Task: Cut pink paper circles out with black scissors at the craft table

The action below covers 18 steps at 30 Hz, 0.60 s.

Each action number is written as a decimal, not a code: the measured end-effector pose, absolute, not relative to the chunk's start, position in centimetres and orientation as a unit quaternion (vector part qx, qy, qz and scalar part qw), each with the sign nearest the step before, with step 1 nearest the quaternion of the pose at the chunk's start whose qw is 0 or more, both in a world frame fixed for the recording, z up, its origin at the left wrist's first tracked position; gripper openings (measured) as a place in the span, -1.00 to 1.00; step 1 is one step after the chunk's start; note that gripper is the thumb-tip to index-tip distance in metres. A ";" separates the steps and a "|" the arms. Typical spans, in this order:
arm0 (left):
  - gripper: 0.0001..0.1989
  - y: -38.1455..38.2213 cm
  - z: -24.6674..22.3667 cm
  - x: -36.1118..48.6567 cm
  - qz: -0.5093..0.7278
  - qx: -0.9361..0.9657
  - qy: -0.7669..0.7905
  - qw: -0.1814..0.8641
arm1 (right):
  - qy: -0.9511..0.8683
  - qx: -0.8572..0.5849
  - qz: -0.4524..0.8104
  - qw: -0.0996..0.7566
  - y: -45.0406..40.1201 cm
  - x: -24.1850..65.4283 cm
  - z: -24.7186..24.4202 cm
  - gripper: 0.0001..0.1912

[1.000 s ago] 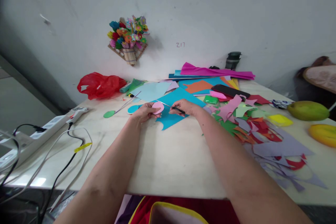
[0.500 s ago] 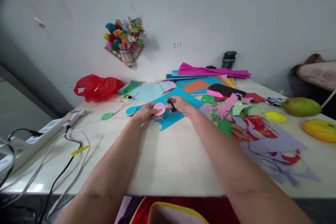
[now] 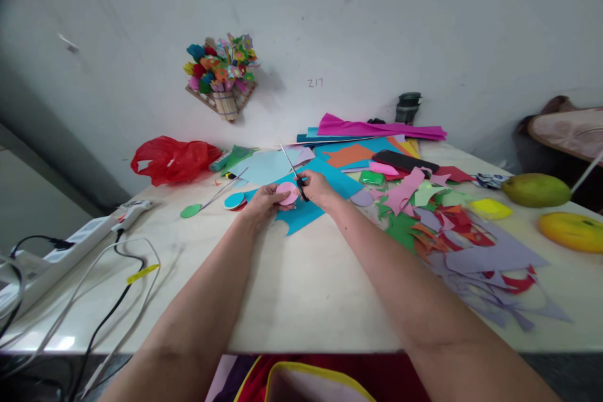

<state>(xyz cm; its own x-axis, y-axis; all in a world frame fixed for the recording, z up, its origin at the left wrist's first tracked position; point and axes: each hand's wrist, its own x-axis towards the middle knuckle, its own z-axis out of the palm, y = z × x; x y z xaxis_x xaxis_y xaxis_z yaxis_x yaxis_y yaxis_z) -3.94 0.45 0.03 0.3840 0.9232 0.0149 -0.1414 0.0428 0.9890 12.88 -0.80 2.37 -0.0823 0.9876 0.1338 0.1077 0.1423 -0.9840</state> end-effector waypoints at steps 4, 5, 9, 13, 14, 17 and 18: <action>-0.73 0.5 -0.2 -3.3 0.478 0.510 0.368 0.613 | -0.561 -0.479 0.443 0.511 -0.6 12.4 2.1 -0.69; -0.73 0.5 -0.3 -3.1 0.490 0.501 0.371 0.609 | -0.554 -0.483 0.440 0.515 -0.6 12.3 2.0 -0.69; -0.74 0.4 -0.3 -2.5 0.532 0.477 0.377 0.590 | -0.540 -0.489 0.434 0.530 -0.7 11.8 2.0 -0.70; -0.75 0.3 -0.3 -2.4 0.562 0.468 0.372 0.572 | -0.548 -0.493 0.441 0.512 -0.7 12.0 2.0 -0.70; -0.75 0.4 -0.3 -2.5 0.564 0.467 0.371 0.571 | -0.552 -0.497 0.445 0.501 -0.6 12.2 2.0 -0.69; -0.72 0.4 -0.3 -2.8 0.552 0.466 0.367 0.586 | -0.569 -0.504 0.455 0.465 -0.3 13.1 1.8 -0.67; -0.71 0.4 -0.3 -2.9 0.545 0.466 0.365 0.593 | -0.576 -0.503 0.459 0.452 -0.2 13.4 1.7 -0.67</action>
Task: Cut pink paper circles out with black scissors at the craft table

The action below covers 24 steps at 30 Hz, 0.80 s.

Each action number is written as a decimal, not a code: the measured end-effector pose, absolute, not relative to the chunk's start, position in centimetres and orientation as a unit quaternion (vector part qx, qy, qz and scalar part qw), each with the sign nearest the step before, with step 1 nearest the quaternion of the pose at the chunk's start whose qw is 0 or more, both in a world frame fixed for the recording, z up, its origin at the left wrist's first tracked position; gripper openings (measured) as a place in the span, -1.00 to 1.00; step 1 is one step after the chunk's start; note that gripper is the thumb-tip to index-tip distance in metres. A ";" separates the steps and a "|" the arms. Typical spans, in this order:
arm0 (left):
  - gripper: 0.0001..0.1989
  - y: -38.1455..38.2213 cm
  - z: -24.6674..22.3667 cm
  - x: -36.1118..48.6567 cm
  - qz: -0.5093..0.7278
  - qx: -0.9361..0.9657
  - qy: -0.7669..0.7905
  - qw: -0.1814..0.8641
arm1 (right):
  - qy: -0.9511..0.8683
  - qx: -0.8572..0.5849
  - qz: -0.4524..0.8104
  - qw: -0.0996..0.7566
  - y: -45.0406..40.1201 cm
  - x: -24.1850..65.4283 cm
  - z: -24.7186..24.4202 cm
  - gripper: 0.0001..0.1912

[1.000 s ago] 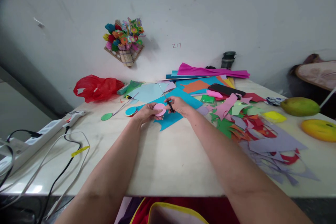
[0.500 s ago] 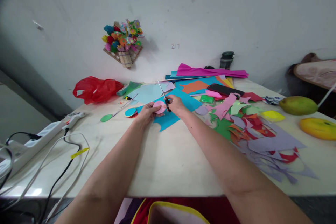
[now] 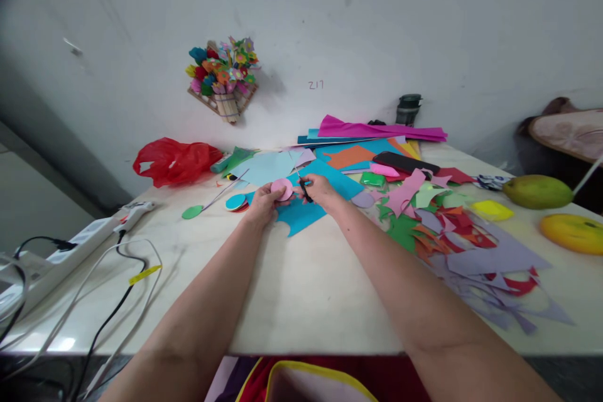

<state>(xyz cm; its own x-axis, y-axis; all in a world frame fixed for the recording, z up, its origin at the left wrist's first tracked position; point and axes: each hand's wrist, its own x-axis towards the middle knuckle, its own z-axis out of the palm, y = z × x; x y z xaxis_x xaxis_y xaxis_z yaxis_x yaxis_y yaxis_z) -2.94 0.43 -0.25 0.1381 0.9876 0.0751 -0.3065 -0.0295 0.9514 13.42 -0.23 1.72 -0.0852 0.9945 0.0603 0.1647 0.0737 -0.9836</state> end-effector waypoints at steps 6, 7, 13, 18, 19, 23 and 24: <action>-0.72 0.3 0.0 -3.4 0.531 0.471 0.362 0.605 | -0.637 -0.486 0.467 0.373 -0.3 14.9 1.6 -0.69; -0.72 0.3 0.0 -3.4 0.529 0.472 0.360 0.606 | -0.646 -0.483 0.467 0.361 -0.4 15.0 1.7 -0.69; -0.74 0.7 -0.3 -3.6 0.535 0.455 0.350 0.621 | -0.673 -0.468 0.480 0.311 -1.3 14.8 2.5 -0.64; -0.75 0.9 -0.5 -3.6 0.565 0.428 0.340 0.618 | -0.673 -0.457 0.492 0.312 -1.7 14.8 2.8 -0.61; -0.76 0.9 -0.5 -3.6 0.569 0.426 0.337 0.618 | -0.673 -0.456 0.492 0.312 -1.7 14.8 2.8 -0.61; -0.76 0.8 -0.4 -3.5 0.577 0.415 0.336 0.618 | -0.680 -0.453 0.491 0.304 -1.8 14.8 2.7 -0.62; -0.76 0.8 -0.4 -3.5 0.579 0.413 0.336 0.618 | -0.680 -0.453 0.490 0.303 -1.8 14.8 2.7 -0.62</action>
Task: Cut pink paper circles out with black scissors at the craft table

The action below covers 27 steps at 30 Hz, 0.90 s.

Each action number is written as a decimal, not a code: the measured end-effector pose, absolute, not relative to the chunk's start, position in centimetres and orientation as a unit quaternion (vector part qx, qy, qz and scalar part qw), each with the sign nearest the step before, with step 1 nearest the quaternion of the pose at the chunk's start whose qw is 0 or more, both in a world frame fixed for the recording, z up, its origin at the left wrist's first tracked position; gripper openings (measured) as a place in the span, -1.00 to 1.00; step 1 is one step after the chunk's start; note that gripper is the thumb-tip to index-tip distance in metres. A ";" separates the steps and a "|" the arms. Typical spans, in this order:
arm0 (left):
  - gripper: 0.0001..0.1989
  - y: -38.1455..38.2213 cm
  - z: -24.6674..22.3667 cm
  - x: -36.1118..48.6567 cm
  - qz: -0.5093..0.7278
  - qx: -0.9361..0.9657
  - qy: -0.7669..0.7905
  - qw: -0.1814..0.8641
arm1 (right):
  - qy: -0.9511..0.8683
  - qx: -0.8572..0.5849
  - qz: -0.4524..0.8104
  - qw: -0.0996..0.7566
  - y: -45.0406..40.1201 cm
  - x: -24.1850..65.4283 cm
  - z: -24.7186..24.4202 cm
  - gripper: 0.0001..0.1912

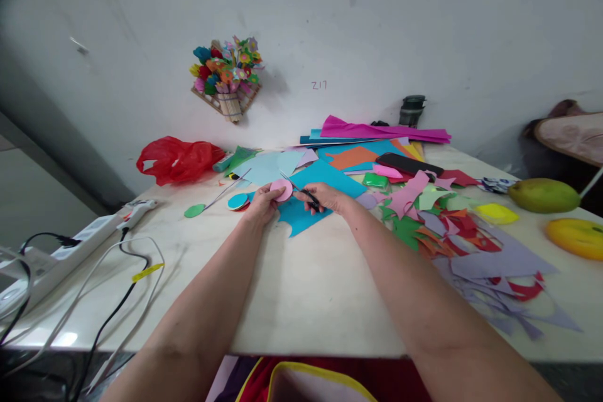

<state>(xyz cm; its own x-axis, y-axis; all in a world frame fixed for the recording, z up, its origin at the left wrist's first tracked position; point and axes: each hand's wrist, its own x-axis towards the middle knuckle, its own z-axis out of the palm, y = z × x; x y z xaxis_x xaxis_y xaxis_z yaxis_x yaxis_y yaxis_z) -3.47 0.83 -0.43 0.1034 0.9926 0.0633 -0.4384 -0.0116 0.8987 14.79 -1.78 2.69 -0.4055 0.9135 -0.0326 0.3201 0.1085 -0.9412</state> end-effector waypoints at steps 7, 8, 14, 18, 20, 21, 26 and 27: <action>-0.77 0.7 -0.4 -3.4 0.581 0.406 0.325 0.625 | -0.683 -0.452 0.486 0.305 -1.2 14.8 2.1 -0.68; -0.78 0.7 -0.4 -3.3 0.582 0.404 0.326 0.626 | -0.683 -0.453 0.485 0.305 -1.1 14.8 2.0 -0.69; -0.77 1.0 -0.6 -3.4 0.581 0.399 0.321 0.633 | -0.685 -0.452 0.483 0.305 -0.8 14.9 1.5 -0.71; -0.76 1.2 -0.8 -3.5 0.578 0.406 0.319 0.632 | -0.682 -0.452 0.485 0.310 -0.9 14.9 1.7 -0.72; -0.76 1.2 -0.9 -3.5 0.575 0.410 0.320 0.632 | -0.677 -0.457 0.486 0.311 -1.0 14.8 1.8 -0.72; -0.76 1.3 -0.9 -3.6 0.574 0.412 0.321 0.631 | -0.674 -0.460 0.487 0.311 -1.1 14.8 1.8 -0.73; -0.75 1.4 -1.0 -3.5 0.573 0.414 0.327 0.627 | -0.667 -0.462 0.495 0.310 -0.9 14.8 1.7 -0.79; -0.75 1.4 -1.0 -3.5 0.575 0.412 0.330 0.626 | -0.667 -0.461 0.497 0.310 -0.9 14.8 1.6 -0.79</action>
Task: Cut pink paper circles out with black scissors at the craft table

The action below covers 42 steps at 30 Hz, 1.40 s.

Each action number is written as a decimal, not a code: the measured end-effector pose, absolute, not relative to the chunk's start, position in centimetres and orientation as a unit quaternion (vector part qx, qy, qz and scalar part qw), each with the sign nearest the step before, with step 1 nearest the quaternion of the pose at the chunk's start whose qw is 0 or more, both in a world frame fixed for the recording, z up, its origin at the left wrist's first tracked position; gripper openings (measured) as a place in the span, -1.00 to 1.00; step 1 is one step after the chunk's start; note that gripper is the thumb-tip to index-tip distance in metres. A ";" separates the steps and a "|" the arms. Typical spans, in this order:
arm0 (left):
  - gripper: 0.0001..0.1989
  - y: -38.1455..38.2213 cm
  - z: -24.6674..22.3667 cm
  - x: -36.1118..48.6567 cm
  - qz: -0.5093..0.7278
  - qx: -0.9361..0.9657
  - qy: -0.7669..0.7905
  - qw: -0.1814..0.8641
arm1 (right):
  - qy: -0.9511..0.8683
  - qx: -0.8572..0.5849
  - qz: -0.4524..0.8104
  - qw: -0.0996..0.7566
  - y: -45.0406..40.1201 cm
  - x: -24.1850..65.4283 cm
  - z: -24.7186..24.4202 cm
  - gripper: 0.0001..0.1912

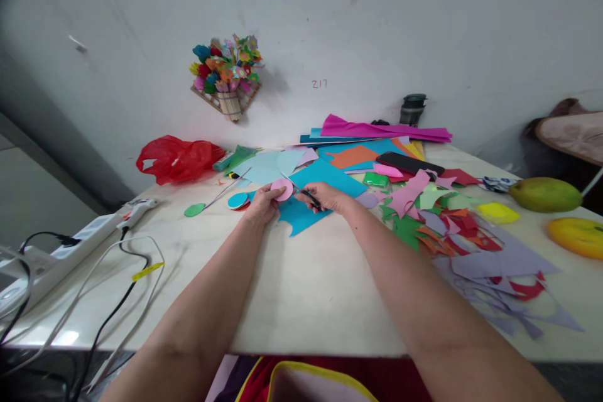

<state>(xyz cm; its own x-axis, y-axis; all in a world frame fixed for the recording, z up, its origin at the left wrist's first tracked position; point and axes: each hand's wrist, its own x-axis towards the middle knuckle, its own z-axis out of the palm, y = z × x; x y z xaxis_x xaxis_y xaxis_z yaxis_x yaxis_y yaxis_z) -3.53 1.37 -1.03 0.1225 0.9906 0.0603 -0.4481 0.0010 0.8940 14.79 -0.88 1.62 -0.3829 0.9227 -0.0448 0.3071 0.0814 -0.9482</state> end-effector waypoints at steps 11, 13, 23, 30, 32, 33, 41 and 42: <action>-0.74 1.4 -1.0 -3.6 0.570 0.420 0.322 0.628 | -0.667 -0.468 0.491 0.307 -0.9 14.9 1.6 -0.83; -0.74 1.3 -1.0 -3.6 0.568 0.426 0.315 0.630 | -0.670 -0.468 0.489 0.304 -1.0 14.9 1.8 -0.83; -0.71 1.4 -1.2 -3.7 0.565 0.428 0.320 0.629 | -0.674 -0.476 0.480 0.298 -1.2 14.8 2.0 -0.78; -0.73 1.3 -1.0 -3.6 0.569 0.422 0.323 0.627 | -0.676 -0.467 0.484 0.302 -0.8 14.9 1.6 -0.76; -0.75 1.2 -0.9 -3.6 0.570 0.418 0.325 0.629 | -0.676 -0.467 0.483 0.303 -0.8 14.9 1.6 -0.75; -0.75 1.2 -0.9 -3.5 0.570 0.417 0.325 0.629 | -0.676 -0.467 0.482 0.303 -0.8 14.9 1.6 -0.74; -0.76 1.2 -0.9 -3.5 0.574 0.409 0.324 0.631 | -0.676 -0.467 0.480 0.306 -1.0 14.9 1.7 -0.74; -0.76 1.2 -0.9 -3.5 0.573 0.410 0.324 0.631 | -0.677 -0.466 0.479 0.306 -1.0 14.9 1.7 -0.74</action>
<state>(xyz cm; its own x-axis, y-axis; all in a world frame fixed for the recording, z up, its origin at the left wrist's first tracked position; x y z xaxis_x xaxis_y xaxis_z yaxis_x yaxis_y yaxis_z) -3.51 1.17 -0.90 0.1325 0.9893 0.0612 -0.4581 0.0064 0.8889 14.88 -0.98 1.74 -0.3772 0.9256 -0.0318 0.3383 0.1058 -0.9351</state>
